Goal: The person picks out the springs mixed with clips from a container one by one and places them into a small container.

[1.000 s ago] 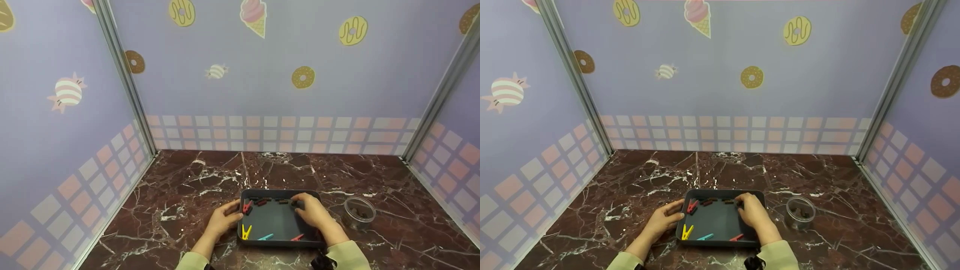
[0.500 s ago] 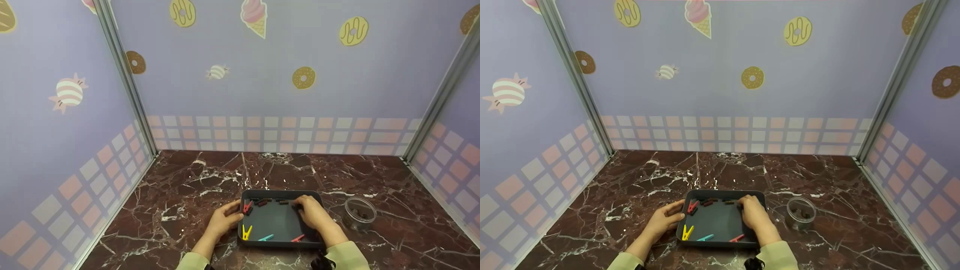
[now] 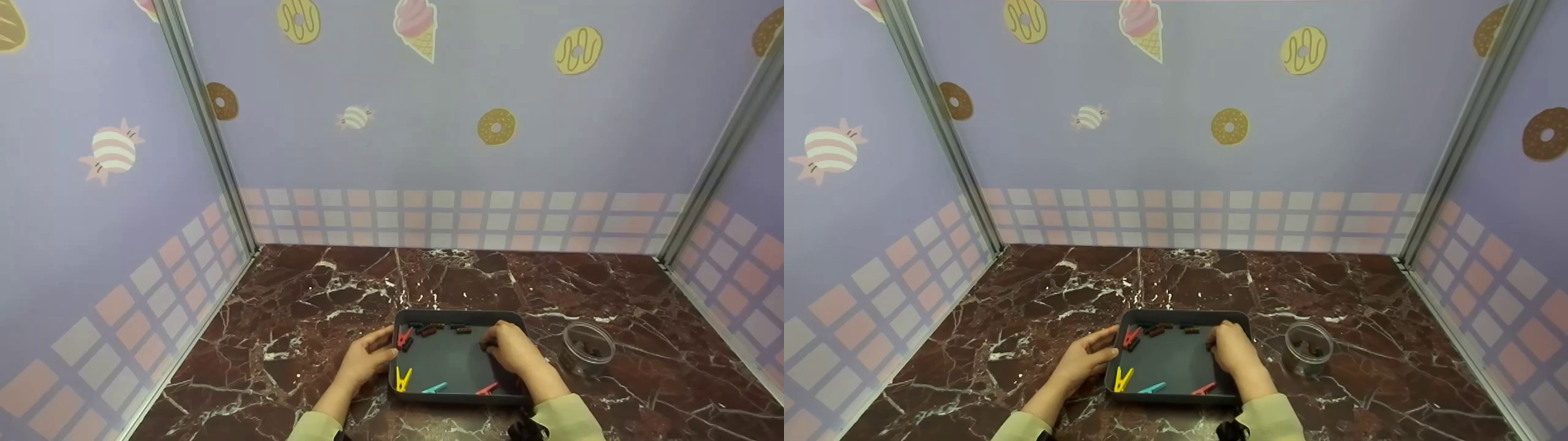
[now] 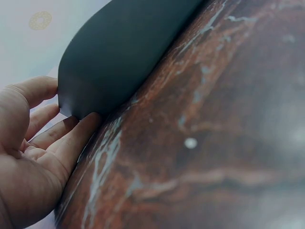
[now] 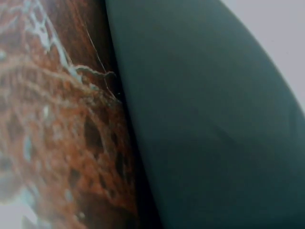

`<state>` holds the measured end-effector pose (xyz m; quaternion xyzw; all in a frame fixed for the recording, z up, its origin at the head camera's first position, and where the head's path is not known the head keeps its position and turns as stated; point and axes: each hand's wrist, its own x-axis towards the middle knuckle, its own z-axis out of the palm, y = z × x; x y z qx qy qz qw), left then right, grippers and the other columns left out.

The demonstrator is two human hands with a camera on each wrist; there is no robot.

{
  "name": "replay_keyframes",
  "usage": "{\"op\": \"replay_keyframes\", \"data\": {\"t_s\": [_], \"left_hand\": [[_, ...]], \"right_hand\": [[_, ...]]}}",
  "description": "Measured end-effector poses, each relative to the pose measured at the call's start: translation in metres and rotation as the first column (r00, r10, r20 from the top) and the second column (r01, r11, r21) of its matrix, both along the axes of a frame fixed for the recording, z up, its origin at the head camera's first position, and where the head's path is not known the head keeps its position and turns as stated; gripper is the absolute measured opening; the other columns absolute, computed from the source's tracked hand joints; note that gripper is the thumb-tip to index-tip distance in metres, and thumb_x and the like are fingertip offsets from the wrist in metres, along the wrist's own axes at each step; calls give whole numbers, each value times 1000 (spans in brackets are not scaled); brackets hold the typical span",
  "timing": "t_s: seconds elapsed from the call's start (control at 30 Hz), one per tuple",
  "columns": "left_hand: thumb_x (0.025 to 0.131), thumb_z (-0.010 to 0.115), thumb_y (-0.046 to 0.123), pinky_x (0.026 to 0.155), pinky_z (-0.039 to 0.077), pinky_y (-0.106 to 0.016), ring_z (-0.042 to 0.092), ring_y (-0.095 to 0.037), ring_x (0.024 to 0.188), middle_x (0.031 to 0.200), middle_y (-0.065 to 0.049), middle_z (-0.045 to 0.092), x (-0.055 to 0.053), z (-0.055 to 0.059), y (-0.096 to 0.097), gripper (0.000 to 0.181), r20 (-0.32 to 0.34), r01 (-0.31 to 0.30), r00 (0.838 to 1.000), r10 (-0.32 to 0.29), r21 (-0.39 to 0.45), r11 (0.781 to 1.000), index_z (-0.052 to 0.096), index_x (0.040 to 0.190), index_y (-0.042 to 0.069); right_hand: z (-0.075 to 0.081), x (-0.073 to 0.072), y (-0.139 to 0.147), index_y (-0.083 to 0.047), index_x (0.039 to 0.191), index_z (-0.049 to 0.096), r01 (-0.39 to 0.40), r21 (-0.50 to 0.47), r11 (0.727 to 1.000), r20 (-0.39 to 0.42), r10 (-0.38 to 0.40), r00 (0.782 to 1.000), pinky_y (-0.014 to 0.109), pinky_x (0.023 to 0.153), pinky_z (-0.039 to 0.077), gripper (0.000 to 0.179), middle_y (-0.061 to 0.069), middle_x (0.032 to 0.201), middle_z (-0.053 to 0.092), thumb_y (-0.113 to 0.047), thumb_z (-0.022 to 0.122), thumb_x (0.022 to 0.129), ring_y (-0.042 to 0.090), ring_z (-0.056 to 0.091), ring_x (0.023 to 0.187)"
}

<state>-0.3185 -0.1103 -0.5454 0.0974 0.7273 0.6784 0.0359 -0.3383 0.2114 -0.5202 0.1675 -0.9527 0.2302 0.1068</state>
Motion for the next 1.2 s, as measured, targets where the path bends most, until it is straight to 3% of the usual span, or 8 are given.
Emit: {"op": "replay_keyframes", "data": {"t_s": [0.33, 0.63, 0.87, 1.2], "left_hand": [[94, 70, 7, 94, 61, -39, 58, -46, 133, 149, -34, 51, 2, 1, 0, 60, 6, 4, 1000, -4, 15, 1000, 49, 148, -7], [95, 69, 7, 96, 61, -40, 58, -46, 133, 150, -34, 49, 1, 0, -2, 59, 4, 18, 1000, -18, 8, 1000, 49, 149, -6], [95, 69, 7, 95, 61, -40, 59, -46, 132, 150, -34, 50, 1, -1, -2, 58, 4, 13, 1000, -13, 7, 1000, 50, 148, -5], [95, 69, 7, 95, 61, -41, 58, -46, 133, 150, -34, 50, 1, 0, -2, 58, 6, 13, 1000, -13, 2, 1000, 50, 149, -5]], "right_hand": [[0, 0, 3, -8, 82, 74, -6, -8, 1000, 14, 7, 1000, 40, 75, 57, 12, 4, 84, 64, 2, 80, 82, 20, 65, 79], [5, -1, 3, -8, 86, 72, 10, -102, 995, 76, -2, 997, 36, 71, 54, 10, 4, 85, 62, 1, 78, 85, 16, 61, 78], [7, -3, 6, -7, 89, 74, -4, -140, 990, 88, 17, 996, 36, 69, 54, 8, 4, 84, 72, 0, 77, 86, 15, 64, 76], [12, -3, 12, -7, 89, 73, -42, -173, 984, 106, 61, 993, 34, 71, 55, 9, 5, 85, 73, 1, 77, 85, 15, 66, 79]]}}
